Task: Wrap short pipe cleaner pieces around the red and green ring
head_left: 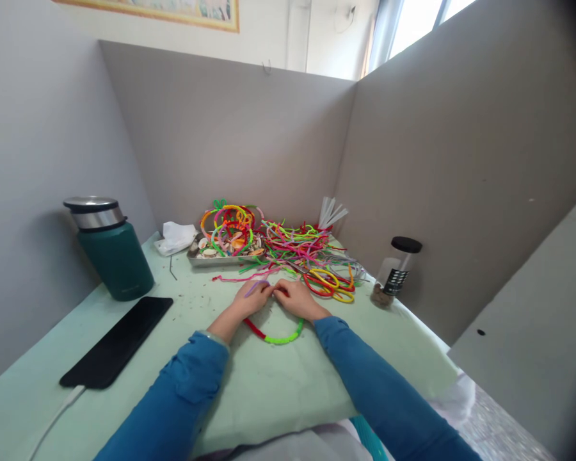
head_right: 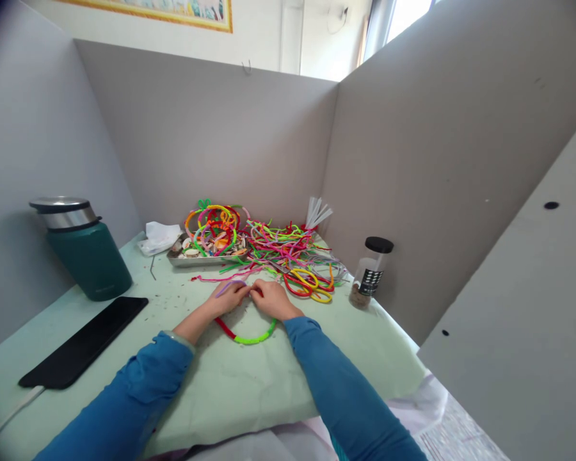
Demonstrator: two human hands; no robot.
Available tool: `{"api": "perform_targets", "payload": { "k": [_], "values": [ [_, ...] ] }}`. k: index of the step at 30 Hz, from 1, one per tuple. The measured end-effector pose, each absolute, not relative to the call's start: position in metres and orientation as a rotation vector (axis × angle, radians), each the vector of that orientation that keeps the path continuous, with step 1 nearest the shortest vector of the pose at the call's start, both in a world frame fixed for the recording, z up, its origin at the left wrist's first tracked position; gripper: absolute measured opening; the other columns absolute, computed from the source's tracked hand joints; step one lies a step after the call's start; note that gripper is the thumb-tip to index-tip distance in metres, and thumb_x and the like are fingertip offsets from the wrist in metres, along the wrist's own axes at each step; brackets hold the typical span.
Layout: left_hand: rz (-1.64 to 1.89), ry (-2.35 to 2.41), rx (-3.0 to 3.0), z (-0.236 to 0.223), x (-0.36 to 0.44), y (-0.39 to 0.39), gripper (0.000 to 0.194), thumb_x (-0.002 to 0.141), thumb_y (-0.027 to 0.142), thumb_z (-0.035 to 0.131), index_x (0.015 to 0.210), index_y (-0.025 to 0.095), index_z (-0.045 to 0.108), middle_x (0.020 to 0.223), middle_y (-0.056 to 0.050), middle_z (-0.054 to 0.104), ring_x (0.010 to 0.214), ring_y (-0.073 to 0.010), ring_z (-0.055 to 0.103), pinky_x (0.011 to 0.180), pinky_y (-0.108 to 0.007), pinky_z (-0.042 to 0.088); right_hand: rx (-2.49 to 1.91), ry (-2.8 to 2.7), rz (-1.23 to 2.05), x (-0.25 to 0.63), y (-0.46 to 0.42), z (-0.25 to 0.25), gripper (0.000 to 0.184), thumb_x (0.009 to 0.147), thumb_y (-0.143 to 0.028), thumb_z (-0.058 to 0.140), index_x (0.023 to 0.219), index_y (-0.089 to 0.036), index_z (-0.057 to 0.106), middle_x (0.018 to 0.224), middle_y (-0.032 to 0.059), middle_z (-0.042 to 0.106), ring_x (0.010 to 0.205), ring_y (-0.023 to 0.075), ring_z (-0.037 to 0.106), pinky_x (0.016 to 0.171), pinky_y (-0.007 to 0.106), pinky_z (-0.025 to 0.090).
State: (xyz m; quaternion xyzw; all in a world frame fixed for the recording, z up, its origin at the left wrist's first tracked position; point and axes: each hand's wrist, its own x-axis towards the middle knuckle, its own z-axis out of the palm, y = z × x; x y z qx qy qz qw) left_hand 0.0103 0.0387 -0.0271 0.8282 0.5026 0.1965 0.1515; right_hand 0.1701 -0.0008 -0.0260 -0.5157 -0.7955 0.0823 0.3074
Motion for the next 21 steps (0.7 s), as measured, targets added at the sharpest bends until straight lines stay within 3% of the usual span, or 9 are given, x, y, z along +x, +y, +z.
{"api": "perform_targets", "payload": {
  "k": [7,21],
  "values": [
    [0.623,1.422,2.246,-0.029,0.013,0.041,0.036,0.083,0.041,0.039,0.08,0.016,0.064,0.077,-0.005,0.064,0.066,-0.0136,0.051,0.056,-0.022,0.032,-1.306,-2.083,0.252,0.171,0.0,-0.028,0.012,0.083,-0.023,0.05,0.084,-0.019,0.061,0.072,0.0009,0.063,0.064,0.0118,0.053,0.059,0.022,0.034],
    [0.645,1.37,2.076,-0.009,0.007,0.028,0.03,0.076,0.036,0.044,0.057,0.015,0.053,0.047,0.002,0.045,0.049,-0.0108,0.04,0.047,-0.023,0.026,-1.2,-2.074,0.241,0.171,-0.003,-0.026,0.011,0.083,-0.023,0.05,0.08,-0.018,0.059,0.068,-0.0006,0.06,0.061,0.0104,0.05,0.057,0.021,0.032]
  ]
}}
